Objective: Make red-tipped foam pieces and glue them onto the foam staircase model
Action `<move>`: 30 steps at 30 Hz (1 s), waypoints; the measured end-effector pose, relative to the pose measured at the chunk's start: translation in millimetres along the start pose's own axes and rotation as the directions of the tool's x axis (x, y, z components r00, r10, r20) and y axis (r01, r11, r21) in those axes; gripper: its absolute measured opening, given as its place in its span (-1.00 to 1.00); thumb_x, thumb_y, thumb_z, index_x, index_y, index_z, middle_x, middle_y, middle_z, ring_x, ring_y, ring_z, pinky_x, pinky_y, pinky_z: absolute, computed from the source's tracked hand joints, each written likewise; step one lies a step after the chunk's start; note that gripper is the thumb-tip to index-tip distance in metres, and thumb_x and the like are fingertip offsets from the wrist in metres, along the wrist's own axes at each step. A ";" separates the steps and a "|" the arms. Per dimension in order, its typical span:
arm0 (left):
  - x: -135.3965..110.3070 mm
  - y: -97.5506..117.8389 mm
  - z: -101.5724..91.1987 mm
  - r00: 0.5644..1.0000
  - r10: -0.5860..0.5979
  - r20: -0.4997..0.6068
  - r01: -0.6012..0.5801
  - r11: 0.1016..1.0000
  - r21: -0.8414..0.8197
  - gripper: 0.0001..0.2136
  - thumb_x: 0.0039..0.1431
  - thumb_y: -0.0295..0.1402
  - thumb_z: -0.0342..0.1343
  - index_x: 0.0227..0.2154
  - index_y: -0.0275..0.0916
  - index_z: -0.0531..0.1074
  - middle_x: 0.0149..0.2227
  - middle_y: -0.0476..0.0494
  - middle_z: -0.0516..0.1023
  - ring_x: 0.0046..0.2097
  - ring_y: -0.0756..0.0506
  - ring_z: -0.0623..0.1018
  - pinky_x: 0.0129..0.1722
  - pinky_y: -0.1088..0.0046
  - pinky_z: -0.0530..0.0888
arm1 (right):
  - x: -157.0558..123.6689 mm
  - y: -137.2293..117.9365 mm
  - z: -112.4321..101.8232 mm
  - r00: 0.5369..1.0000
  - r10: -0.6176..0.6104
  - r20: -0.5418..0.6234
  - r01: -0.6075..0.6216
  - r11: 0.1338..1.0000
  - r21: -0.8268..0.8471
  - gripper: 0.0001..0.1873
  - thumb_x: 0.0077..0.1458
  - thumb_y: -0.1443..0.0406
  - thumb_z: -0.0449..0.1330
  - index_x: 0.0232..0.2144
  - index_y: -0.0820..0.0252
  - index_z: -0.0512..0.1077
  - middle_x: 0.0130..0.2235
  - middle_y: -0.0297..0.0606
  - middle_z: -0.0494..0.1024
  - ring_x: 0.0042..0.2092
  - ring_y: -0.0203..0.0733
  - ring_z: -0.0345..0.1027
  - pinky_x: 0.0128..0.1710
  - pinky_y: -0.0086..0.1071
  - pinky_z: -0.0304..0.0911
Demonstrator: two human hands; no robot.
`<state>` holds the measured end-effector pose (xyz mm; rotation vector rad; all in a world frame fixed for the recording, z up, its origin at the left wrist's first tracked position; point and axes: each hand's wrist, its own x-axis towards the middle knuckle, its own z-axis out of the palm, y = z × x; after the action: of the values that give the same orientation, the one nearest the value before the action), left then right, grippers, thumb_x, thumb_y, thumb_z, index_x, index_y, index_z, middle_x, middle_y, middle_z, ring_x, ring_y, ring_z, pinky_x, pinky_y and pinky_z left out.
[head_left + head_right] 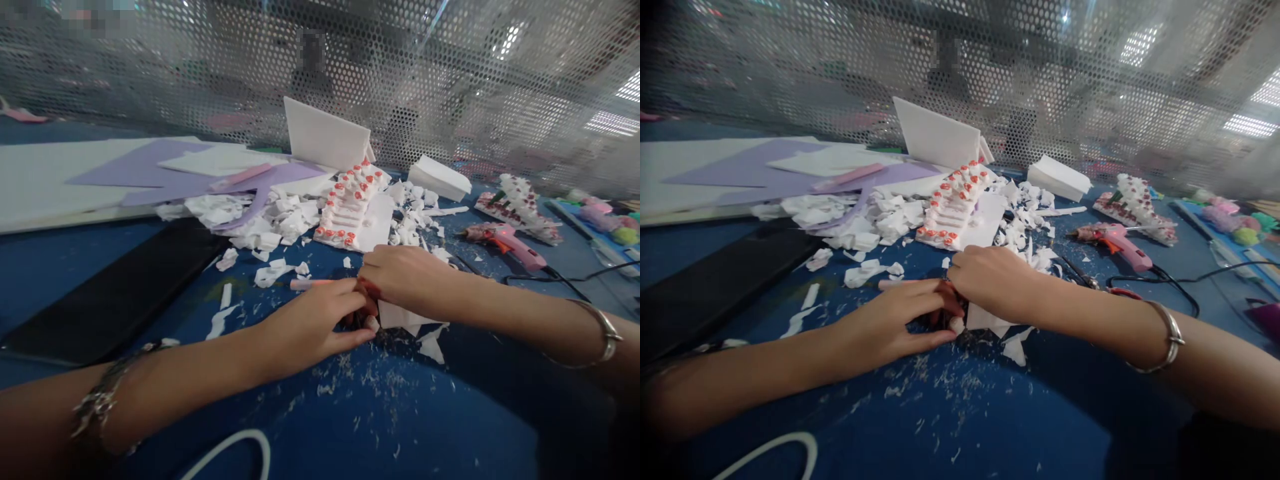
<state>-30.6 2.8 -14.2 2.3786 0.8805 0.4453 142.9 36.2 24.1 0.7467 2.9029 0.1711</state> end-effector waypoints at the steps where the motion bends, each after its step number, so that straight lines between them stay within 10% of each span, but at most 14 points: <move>1: 0.5 0.3 0.0 1.000 -0.003 -0.006 0.003 1.000 0.009 -0.88 0.11 -0.35 0.06 -0.29 -0.24 0.38 -0.25 -0.09 0.42 -0.24 -0.02 0.42 -0.28 0.51 0.36 | 2.0 -2.2 -1.5 0.999 0.038 0.013 -0.038 0.999 -0.013 -0.88 0.08 0.37 0.06 -0.46 0.28 0.36 -0.39 -0.19 0.41 -0.33 -0.20 0.27 -0.50 -0.39 -0.03; 8: 0.1 -0.4 1.4 1.000 -0.013 -0.014 0.012 0.999 -0.050 -0.86 0.11 -0.35 0.06 -0.27 -0.24 0.41 -0.25 -0.10 0.41 -0.30 0.01 0.44 -0.32 0.54 0.38 | -7.1 8.7 -18.4 0.930 0.270 -0.249 -0.308 0.943 -0.127 -0.87 0.02 0.46 -0.01 -0.45 0.27 0.33 -0.50 -0.25 0.36 -0.50 -0.32 0.17 -0.57 -0.44 -0.18; 11: 0.5 -1.9 1.3 0.999 -0.033 -0.023 0.032 0.998 -0.045 -0.84 0.10 -0.29 0.08 -0.29 -0.20 0.46 -0.27 -0.07 0.42 -0.29 0.00 0.44 -0.26 0.48 0.34 | -27.5 14.6 -22.8 0.821 0.274 -0.500 -0.246 0.961 0.122 -0.87 0.04 0.42 0.03 -0.54 0.22 0.22 -0.51 -0.35 0.30 -0.49 -0.39 0.12 -0.52 -0.45 -0.04; 14: 2.5 -3.0 0.3 0.998 -0.060 -0.027 0.060 0.998 -0.021 -0.85 0.05 -0.22 0.13 -0.34 -0.12 0.48 -0.34 0.00 0.46 -0.27 -0.04 0.44 -0.12 0.33 0.21 | -44.2 8.7 -18.0 0.763 0.418 -0.493 -0.125 0.844 0.522 -0.78 0.00 0.30 0.17 -0.57 0.18 0.18 -0.55 -0.41 0.27 -0.52 -0.42 0.11 -0.53 -0.48 0.05; 24: 3.9 -3.1 -1.3 0.995 -0.103 -0.013 0.103 0.995 0.007 -0.89 0.03 -0.22 0.15 -0.44 -0.12 0.45 -0.43 0.11 0.42 -0.32 0.00 0.38 -0.21 0.39 0.10 | -25.6 -7.3 38.1 0.891 0.368 -0.265 0.192 0.222 0.956 -0.84 -0.08 0.37 0.22 -0.52 0.25 0.26 -0.56 -0.42 0.33 -0.56 -0.49 0.11 -0.63 -0.57 0.01; 30: 2.5 -3.0 -0.2 0.994 -0.108 -0.020 0.108 0.994 -0.011 -0.90 0.03 -0.25 0.16 -0.47 -0.14 0.43 -0.45 0.14 0.39 -0.33 0.02 0.37 -0.23 0.40 0.07 | -24.7 -10.0 45.1 0.928 0.314 -0.202 0.154 0.171 0.973 -0.81 -0.06 0.37 0.20 -0.55 0.23 0.21 -0.56 -0.42 0.31 -0.53 -0.45 0.16 -0.56 -0.53 0.08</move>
<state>-30.4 6.4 -15.7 2.3077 1.0085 0.4307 166.9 18.9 -19.1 1.0516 2.9246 -2.0492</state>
